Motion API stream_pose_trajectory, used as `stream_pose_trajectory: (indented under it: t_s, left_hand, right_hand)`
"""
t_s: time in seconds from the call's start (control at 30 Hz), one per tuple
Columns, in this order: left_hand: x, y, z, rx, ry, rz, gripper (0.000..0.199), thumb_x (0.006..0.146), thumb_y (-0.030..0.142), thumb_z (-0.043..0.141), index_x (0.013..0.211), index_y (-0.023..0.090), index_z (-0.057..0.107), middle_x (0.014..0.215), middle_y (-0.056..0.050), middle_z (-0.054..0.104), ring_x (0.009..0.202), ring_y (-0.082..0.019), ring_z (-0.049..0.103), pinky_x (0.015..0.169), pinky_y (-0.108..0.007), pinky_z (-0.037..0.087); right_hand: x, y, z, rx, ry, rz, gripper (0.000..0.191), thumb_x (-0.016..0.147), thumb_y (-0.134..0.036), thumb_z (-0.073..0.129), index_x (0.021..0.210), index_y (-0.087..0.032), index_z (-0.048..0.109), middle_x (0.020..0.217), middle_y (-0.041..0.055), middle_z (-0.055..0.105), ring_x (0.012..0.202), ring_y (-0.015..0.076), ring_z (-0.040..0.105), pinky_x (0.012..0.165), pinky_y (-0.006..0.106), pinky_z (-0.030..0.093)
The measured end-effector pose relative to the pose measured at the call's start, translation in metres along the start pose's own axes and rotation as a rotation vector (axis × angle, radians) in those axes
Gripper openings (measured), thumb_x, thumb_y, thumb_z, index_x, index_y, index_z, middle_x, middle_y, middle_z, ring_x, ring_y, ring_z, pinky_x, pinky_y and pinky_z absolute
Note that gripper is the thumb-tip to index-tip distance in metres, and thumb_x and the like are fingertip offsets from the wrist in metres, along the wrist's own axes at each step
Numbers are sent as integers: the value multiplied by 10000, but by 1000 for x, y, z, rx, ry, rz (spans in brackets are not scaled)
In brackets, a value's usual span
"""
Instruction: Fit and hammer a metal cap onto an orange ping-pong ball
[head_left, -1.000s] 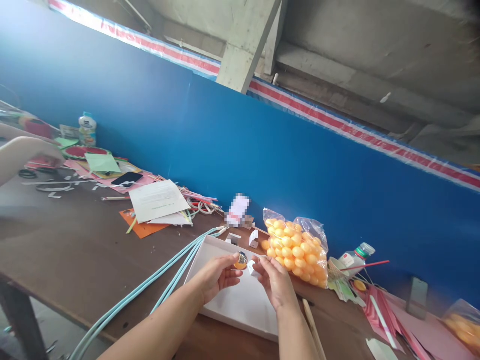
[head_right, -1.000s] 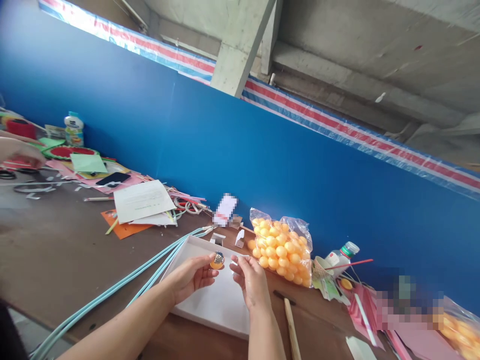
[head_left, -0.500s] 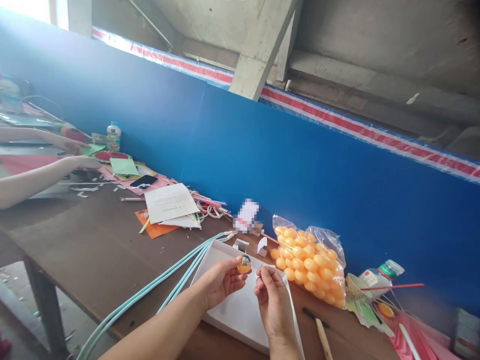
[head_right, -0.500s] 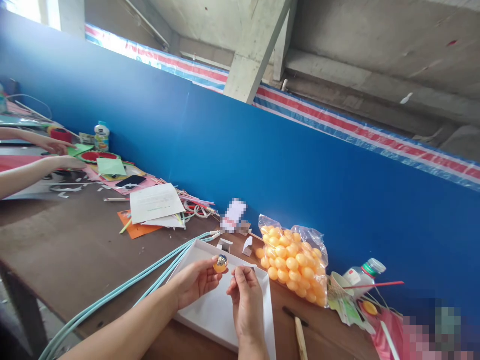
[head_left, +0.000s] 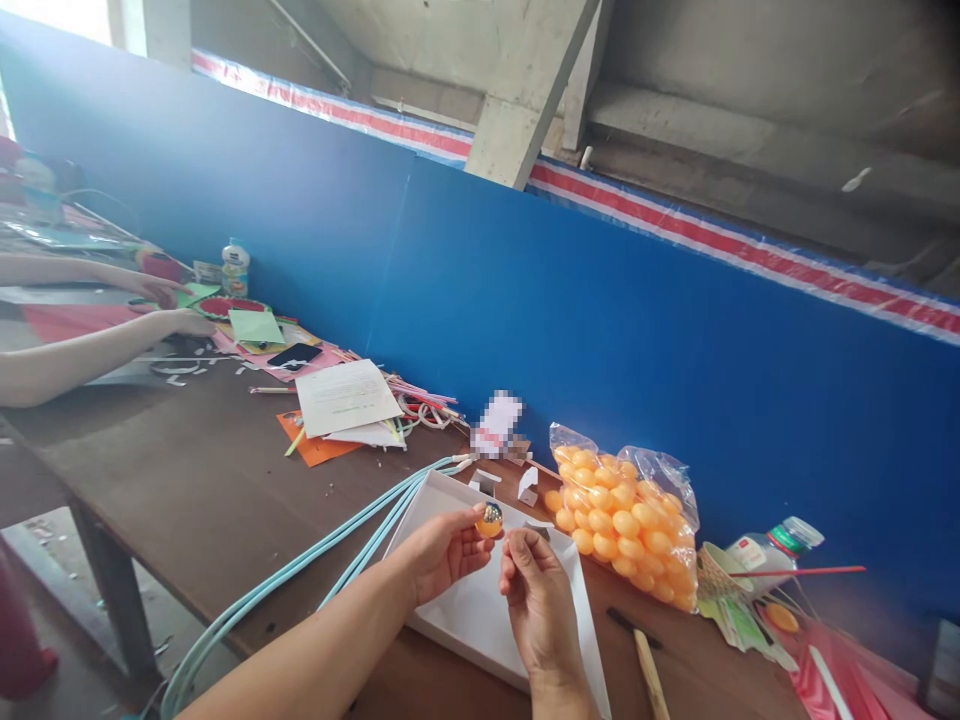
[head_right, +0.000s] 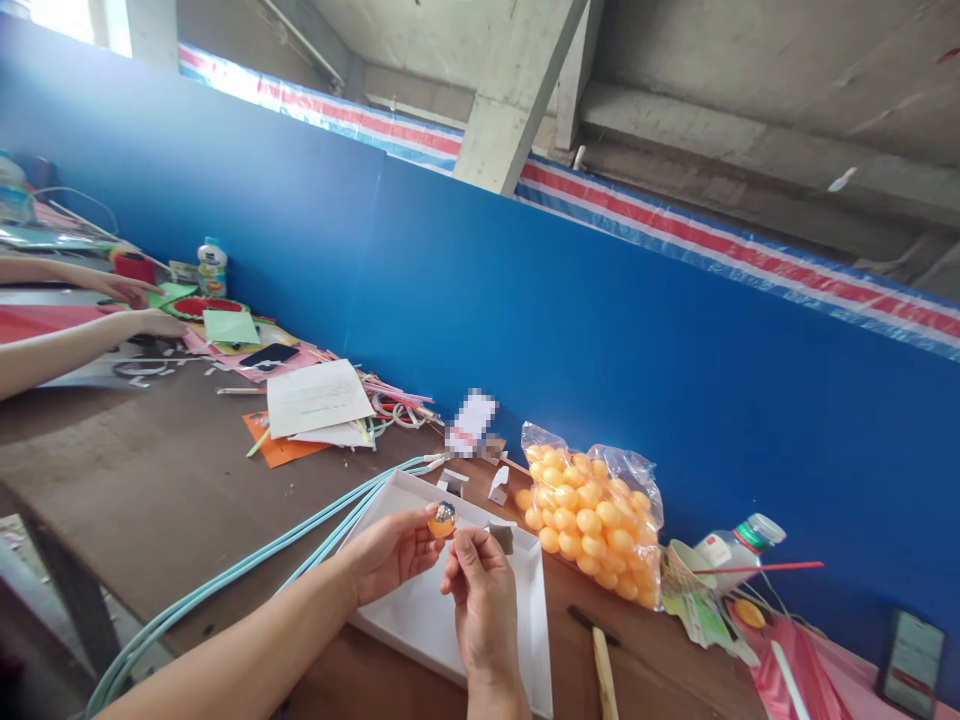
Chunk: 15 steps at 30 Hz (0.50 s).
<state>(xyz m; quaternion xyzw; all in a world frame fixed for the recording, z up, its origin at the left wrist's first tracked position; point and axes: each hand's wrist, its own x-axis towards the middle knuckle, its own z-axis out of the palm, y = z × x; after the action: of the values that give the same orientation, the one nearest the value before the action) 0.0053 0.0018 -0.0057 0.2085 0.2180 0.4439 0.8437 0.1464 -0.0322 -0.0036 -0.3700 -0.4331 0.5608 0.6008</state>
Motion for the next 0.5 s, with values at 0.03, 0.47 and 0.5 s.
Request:
stream_pose_trajectory:
  t_s: [0.03, 0.47, 0.5]
  left_hand:
    - [0, 0, 0, 3, -7, -2, 286, 758, 323, 655, 871, 61, 639, 802, -89, 666, 678, -100, 621, 672, -189, 508]
    - [-2, 1, 2, 10, -129, 33, 284, 780, 252, 621, 1038, 141, 580, 881, -81, 662, 741, -113, 639, 725, -216, 489]
    - [-3, 1, 3, 11, -129, 36, 285, 781, 251, 622, 1040, 141, 581, 879, -81, 661, 732, -110, 637, 731, -218, 487]
  right_hand:
    - [0, 0, 0, 2, 1, 11, 139, 784, -316, 647, 803, -186, 602, 627, -23, 541, 512, 66, 438, 473, 173, 361]
    - [1, 1, -2, -16, 0, -6, 126, 790, -277, 639, 866, -199, 574, 739, -1, 610, 483, 50, 431, 410, 159, 333]
    - [1, 1, -3, -16, 2, -3, 130, 789, -278, 640, 868, -198, 575, 736, 0, 611, 479, 49, 425, 407, 159, 329]
